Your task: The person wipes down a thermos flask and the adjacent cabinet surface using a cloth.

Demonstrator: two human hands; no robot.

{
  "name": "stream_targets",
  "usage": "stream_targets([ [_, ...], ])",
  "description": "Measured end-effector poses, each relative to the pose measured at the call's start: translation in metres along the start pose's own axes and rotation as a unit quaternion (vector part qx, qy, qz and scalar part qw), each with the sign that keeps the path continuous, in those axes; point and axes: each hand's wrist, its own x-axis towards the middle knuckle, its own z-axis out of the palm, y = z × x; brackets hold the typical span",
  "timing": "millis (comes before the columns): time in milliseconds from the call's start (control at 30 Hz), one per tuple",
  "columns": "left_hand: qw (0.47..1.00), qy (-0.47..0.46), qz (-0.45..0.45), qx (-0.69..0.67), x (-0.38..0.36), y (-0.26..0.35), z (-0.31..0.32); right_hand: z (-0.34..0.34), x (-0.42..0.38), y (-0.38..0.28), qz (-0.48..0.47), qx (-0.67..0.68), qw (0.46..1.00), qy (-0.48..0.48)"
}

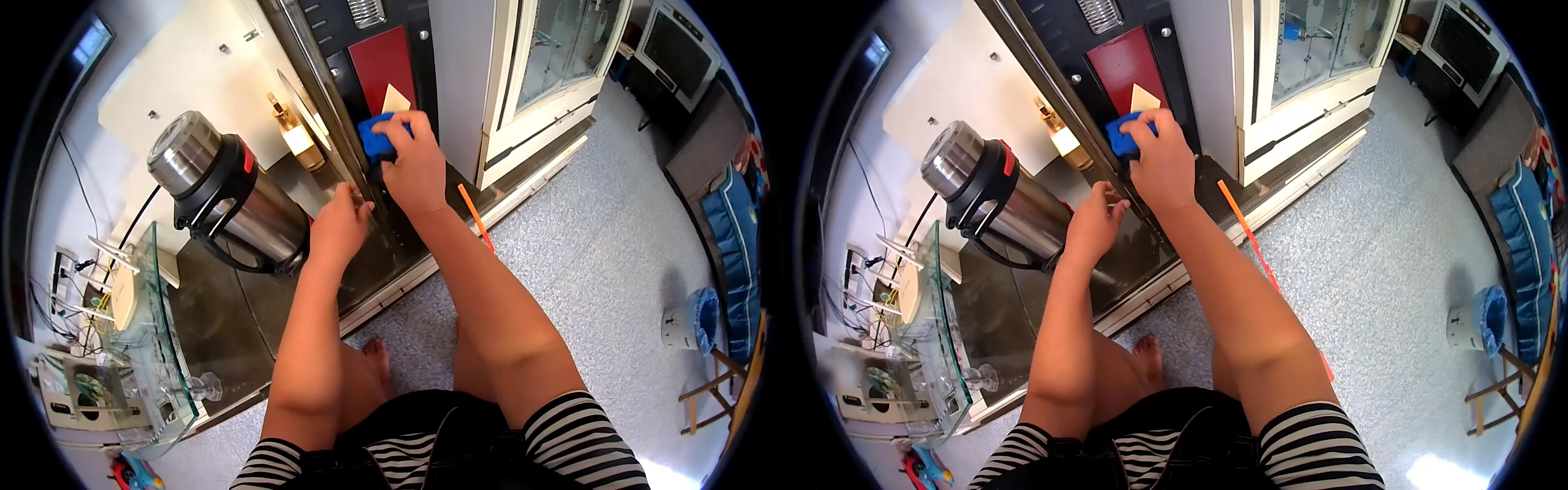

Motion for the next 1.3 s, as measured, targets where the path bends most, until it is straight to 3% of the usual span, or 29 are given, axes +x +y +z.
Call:
stream_targets([
  [233, 0.999, -0.004, 0.007, -0.044, -0.008, -0.005, -0.004, 0.0, -0.029, 0.031, 0.011, -0.057, 0.995, -0.077],
  [300, 0.999, 0.004, 0.011, -0.046, -0.008, -0.005, -0.003, 0.0, -0.035, 0.036, 0.06, -0.101, 0.981, -0.157],
  [433, 0.997, 0.022, 0.008, -0.071, -0.005, -0.006, -0.002, 0.006, -0.032, 0.031, 0.061, -0.089, 0.98, -0.169],
  [500, 0.997, 0.018, 0.003, -0.072, -0.004, -0.006, -0.002, 0.008, -0.023, 0.02, 0.01, 0.017, 0.998, -0.067],
  [533, 0.998, 0.024, 0.01, -0.057, -0.002, -0.007, -0.003, 0.007, -0.014, 0.011, 0.011, 0.019, 0.997, -0.07],
  [600, 0.999, 0.026, 0.014, -0.041, -0.002, -0.005, -0.003, -0.001, 0.003, -0.009, -0.018, 0.13, 0.99, 0.046],
  [733, 0.999, 0.03, 0.019, 0.004, -0.001, -0.002, 0.001, -0.005, 0.019, -0.033, -0.069, 0.194, 0.974, 0.098],
  [900, 0.998, 0.009, 0.024, 0.052, -0.006, 0.006, -0.002, 0.001, -0.003, -0.02, 0.011, 0.165, 0.986, -0.002],
  [967, 0.997, 0.051, 0.029, 0.055, -0.007, 0.006, 0.002, 0.0, -0.009, -0.009, 0.006, 0.154, 0.988, -0.016],
  [1033, 0.996, 0.071, 0.049, 0.03, -0.005, -0.002, 0.01, -0.005, -0.019, -0.001, 0.078, 0.081, 0.986, -0.123],
  [1100, 0.993, 0.09, 0.069, 0.009, -0.006, -0.004, 0.014, 0.001, -0.033, 0.017, 0.061, 0.054, 0.987, -0.135],
  [1167, 0.995, 0.08, 0.057, -0.005, -0.008, 0.0, 0.012, 0.004, -0.04, 0.025, 0.094, -0.022, 0.972, -0.214],
  [1233, 0.996, 0.075, 0.051, 0.003, -0.009, -0.001, 0.012, 0.002, -0.038, 0.015, 0.099, -0.032, 0.972, -0.213],
  [1300, 0.997, 0.067, 0.039, 0.009, -0.009, -0.003, 0.009, 0.003, -0.034, 0.004, 0.059, 0.005, 0.989, -0.135],
])
